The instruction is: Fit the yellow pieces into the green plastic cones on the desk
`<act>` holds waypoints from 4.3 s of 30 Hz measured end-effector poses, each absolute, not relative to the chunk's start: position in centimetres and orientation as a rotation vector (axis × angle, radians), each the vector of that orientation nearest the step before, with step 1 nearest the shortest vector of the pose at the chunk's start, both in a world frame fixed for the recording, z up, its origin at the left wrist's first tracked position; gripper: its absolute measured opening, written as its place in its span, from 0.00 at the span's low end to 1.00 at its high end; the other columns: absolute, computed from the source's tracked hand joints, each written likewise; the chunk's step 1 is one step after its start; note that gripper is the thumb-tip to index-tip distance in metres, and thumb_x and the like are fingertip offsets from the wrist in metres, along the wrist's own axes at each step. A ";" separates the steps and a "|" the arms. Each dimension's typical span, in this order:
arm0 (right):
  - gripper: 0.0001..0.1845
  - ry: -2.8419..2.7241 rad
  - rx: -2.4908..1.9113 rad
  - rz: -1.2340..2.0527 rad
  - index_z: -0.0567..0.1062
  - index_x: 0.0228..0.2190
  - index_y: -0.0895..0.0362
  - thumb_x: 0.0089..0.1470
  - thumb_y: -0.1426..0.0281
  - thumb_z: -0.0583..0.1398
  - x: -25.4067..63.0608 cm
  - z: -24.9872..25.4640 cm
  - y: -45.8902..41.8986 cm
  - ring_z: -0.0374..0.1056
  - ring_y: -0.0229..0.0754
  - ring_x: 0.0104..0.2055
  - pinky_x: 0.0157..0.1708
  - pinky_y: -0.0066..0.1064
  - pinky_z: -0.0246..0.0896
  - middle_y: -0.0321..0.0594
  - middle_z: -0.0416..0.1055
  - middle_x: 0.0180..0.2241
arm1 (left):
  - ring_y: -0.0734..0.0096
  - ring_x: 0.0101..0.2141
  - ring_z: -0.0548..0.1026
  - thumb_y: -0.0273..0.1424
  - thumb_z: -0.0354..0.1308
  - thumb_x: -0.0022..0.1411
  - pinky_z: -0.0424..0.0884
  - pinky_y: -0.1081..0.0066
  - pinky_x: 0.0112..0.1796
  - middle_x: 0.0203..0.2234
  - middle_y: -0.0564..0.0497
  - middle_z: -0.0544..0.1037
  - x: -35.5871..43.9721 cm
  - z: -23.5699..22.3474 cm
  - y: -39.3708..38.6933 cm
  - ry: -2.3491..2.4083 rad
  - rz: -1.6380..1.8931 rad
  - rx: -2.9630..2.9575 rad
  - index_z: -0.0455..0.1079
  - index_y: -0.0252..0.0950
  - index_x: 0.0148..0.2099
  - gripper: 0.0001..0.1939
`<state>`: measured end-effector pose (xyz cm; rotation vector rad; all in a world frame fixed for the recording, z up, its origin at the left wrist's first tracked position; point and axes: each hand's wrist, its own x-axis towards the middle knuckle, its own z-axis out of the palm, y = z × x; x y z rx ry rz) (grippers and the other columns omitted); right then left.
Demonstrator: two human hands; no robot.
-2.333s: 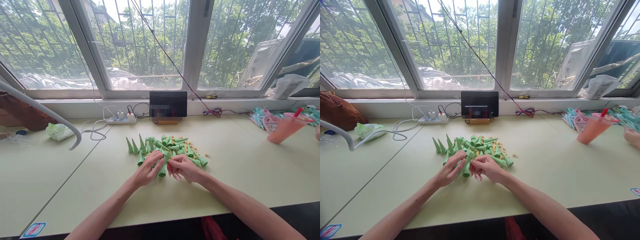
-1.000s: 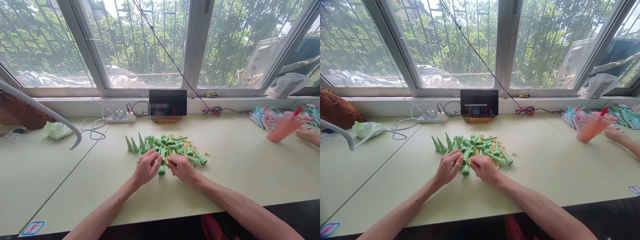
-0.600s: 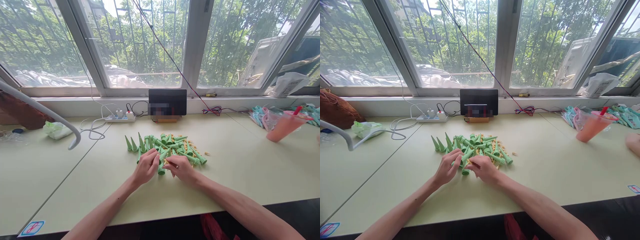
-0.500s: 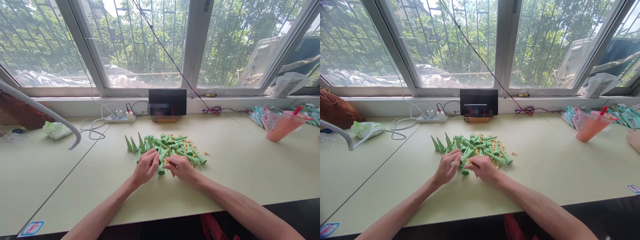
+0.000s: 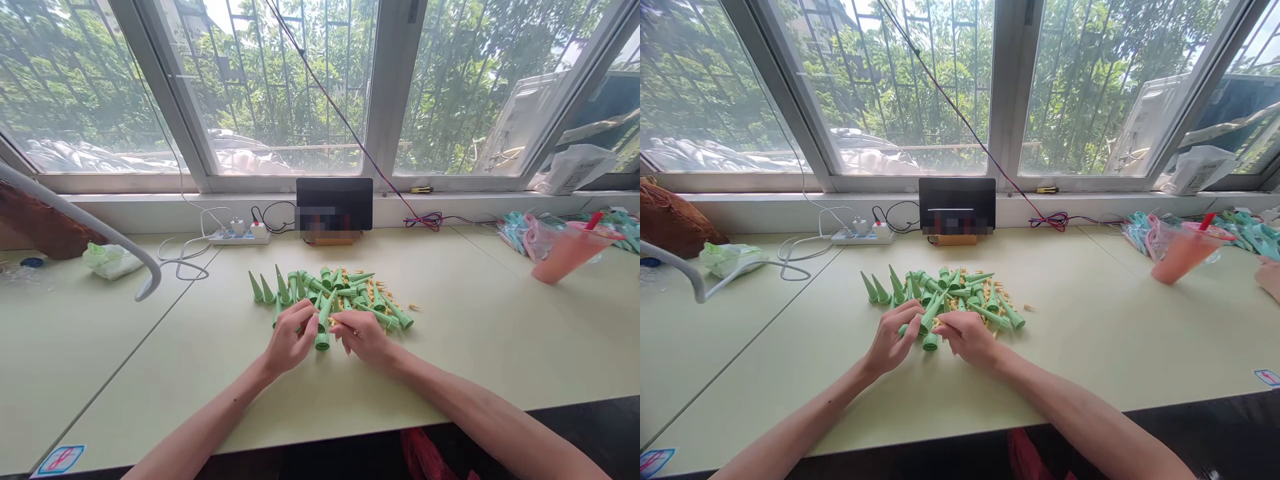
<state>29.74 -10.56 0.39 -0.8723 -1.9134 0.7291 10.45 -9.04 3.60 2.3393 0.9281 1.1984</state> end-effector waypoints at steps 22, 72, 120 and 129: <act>0.25 -1.711 -0.879 0.924 0.67 0.25 0.56 0.66 0.53 0.50 29.9 0.8 -10.6 0.63 0.32 0.13 0.16 0.25 0.54 0.32 0.66 0.18 | 0.79 0.23 0.61 0.29 0.54 0.66 0.62 0.74 0.24 0.31 0.52 0.64 9.9 2.6 -8.7 0.696 1.036 2.469 0.64 0.35 0.43 0.04; 0.23 -1.721 -0.999 0.717 0.61 0.24 0.54 0.68 0.55 0.48 30.1 1.5 -10.6 0.55 0.33 0.17 0.21 0.27 0.53 0.30 0.59 0.16 | 0.80 0.22 0.63 0.28 0.60 0.63 0.63 0.76 0.23 0.31 0.54 0.67 10.5 2.6 -8.7 0.747 1.208 2.600 0.63 0.37 0.43 0.08; 0.27 -1.708 -1.007 0.459 0.52 0.19 0.53 0.67 0.55 0.46 29.3 1.2 -10.9 0.46 0.34 0.19 0.21 0.29 0.47 0.31 0.50 0.17 | 0.79 0.16 0.60 0.37 0.44 0.73 0.56 0.74 0.21 0.13 0.56 0.63 10.5 2.6 -8.6 0.835 1.079 2.479 0.60 0.35 0.20 0.27; 0.27 -1.725 -1.009 0.479 0.52 0.20 0.54 0.68 0.54 0.46 29.4 0.9 -11.0 0.45 0.34 0.19 0.21 0.29 0.45 0.31 0.50 0.17 | 0.78 0.17 0.55 0.38 0.47 0.71 0.54 0.74 0.21 0.14 0.57 0.58 10.5 2.9 -8.8 0.859 1.064 2.494 0.56 0.36 0.20 0.26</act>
